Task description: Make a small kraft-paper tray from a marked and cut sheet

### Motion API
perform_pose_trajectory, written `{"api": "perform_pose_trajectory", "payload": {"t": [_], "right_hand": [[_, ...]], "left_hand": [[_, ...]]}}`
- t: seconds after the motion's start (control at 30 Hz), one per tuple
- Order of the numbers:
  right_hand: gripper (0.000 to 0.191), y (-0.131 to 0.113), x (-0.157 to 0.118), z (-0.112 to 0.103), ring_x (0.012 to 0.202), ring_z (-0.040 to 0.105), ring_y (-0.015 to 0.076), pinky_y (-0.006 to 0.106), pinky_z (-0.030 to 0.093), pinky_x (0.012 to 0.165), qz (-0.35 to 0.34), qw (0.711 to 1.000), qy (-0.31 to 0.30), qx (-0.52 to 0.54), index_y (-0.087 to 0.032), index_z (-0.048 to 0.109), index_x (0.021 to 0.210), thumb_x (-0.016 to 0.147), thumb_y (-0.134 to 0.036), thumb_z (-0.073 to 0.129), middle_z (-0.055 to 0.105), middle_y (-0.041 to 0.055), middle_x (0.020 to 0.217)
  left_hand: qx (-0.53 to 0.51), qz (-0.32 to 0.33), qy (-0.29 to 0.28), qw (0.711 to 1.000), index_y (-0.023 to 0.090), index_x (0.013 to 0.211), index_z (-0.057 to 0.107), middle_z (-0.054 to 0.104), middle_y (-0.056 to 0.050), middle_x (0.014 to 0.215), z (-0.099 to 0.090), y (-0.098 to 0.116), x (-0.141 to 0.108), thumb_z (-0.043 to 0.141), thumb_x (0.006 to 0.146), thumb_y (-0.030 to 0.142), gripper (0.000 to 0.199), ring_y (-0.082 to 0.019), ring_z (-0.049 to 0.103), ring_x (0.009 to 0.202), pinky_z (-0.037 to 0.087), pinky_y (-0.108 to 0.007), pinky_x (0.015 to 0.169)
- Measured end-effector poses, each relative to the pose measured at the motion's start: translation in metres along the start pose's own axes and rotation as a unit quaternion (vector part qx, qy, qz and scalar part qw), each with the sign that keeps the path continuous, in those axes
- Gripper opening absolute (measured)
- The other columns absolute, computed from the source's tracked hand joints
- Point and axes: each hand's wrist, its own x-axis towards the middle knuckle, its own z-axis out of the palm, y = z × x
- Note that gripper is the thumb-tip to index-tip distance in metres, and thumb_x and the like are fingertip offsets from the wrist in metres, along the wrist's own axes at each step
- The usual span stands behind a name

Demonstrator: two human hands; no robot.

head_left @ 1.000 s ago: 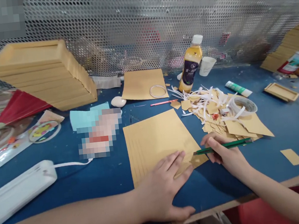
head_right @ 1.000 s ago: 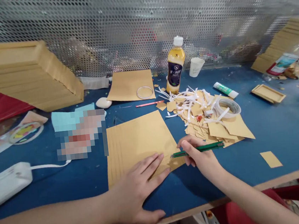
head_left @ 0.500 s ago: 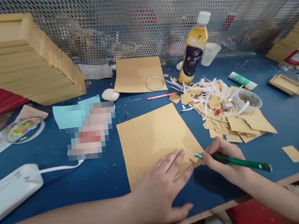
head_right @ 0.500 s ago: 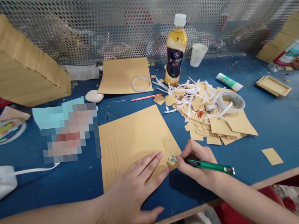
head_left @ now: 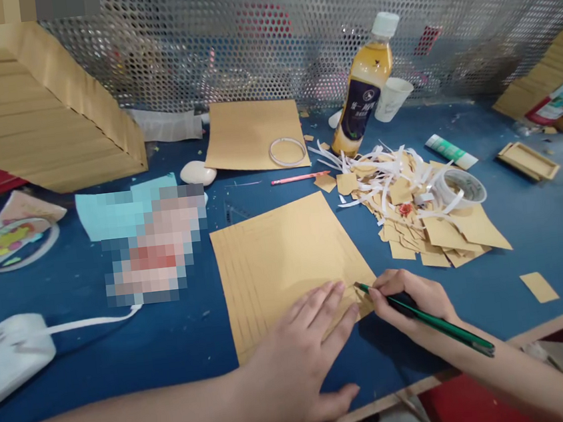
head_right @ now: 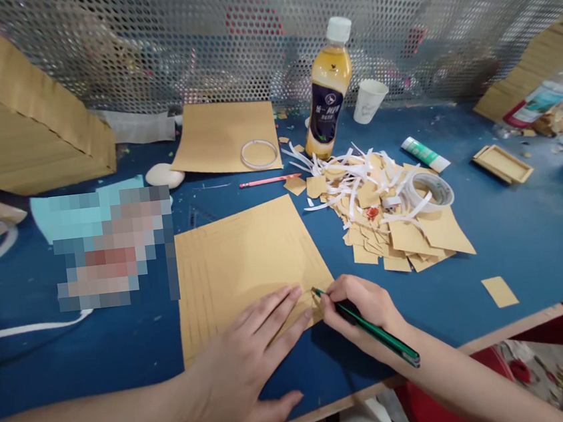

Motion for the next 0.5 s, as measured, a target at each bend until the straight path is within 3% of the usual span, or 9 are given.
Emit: {"api": "perform_pose_trajectory", "payload": {"t": [0.13,0.5], "right_hand": [[0.012,-0.0010,0.0017,-0.0002,0.062,0.064,0.0118,0.020,0.049,0.059,0.004,1.000,-0.004,0.000,-0.023,0.053,0.077,0.086,-0.017,0.058,0.066,-0.0012,0.072],[0.015,0.0068,-0.0007,0.0035,0.060,0.062,0.0131,0.023,0.050,0.058,-0.009,1.000,-0.022,0.005,-0.023,0.050,0.075,0.087,-0.018,0.057,0.065,0.0003,0.070]], "left_hand": [[0.006,0.001,0.004,1.000,0.011,0.148,0.028,0.016,-0.018,0.156,-0.0011,0.0002,-0.0007,0.042,0.091,0.057,0.075,-0.032,0.012,0.144,0.016,-0.042,0.117],[-0.005,0.000,0.021,1.000,0.011,0.146,0.031,0.017,-0.018,0.156,0.0009,-0.0001,-0.0018,0.046,0.089,0.055,0.074,-0.033,0.016,0.144,0.021,-0.045,0.116]]}}
